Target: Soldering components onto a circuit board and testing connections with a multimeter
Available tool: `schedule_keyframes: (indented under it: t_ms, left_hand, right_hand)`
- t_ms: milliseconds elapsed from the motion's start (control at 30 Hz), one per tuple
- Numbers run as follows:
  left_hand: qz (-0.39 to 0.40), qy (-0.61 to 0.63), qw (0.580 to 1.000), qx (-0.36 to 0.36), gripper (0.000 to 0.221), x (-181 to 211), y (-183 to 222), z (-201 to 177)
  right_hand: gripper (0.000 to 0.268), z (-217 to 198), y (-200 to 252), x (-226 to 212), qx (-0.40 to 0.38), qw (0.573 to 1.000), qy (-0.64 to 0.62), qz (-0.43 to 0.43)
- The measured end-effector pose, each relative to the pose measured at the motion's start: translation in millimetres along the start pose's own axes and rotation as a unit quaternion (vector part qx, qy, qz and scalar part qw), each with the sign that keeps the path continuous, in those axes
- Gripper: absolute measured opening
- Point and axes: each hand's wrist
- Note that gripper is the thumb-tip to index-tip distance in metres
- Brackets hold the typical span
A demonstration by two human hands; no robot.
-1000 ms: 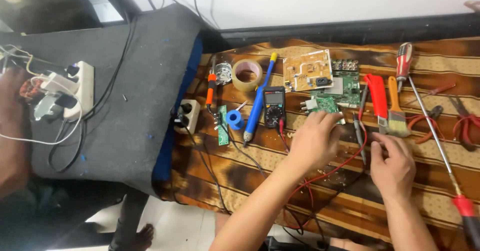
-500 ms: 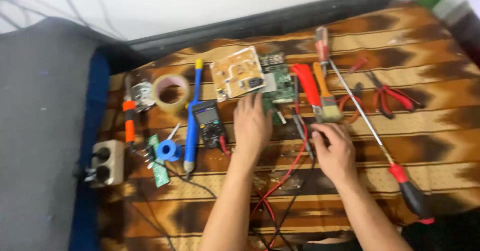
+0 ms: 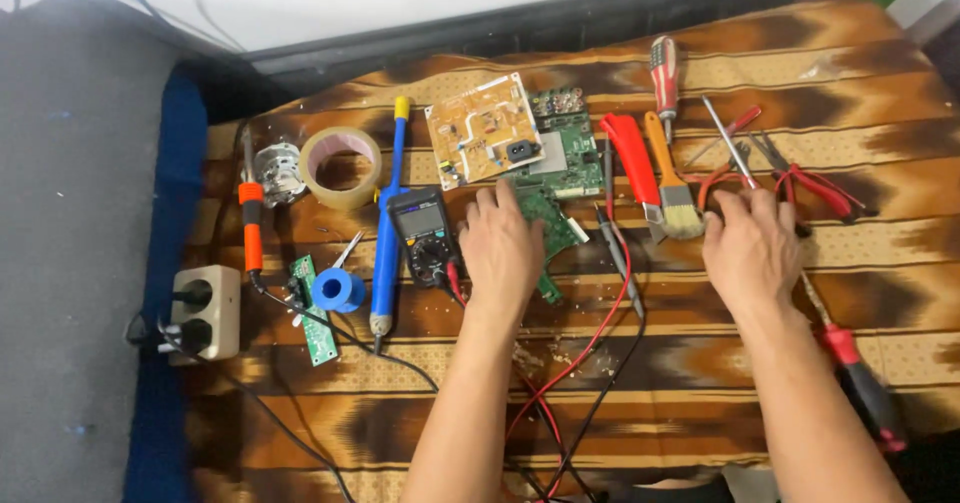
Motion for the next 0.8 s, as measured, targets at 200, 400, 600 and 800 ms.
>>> schedule_keyframes:
  t_ms: [200, 400, 600, 800]
  left_hand:
    - [-0.031, 0.027, 0.998, -0.045, 0.058, 2, 2, -3]
    - [-0.073, 0.242, 0.962, -0.105, 0.045, 11, 3, -36]
    - [-0.008, 0.443, 0.889, -0.113, 0.024, 24, 7, -57]
    - [0.13, 0.493, 0.86, -0.024, 0.023, 34, 21, -33]
  right_hand:
    - [0.051, -8, -2, 8, 0.038, 0.994, -0.104, 0.007]
    - [0.035, -10, 16, 24, 0.17, 0.952, -0.249, 0.05]
    - [0.022, -11, 9, 9, 0.023, 0.953, -0.3, 0.041]
    - [0.021, -23, 8, -23, 0.222, 0.894, -0.384, -0.058]
Point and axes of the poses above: each hand's wrist, its own y-axis away from the middle knuckle, its own z-axis out of the palm, x = y × z, and after that the axes turned 15 degrees about y, right-handed
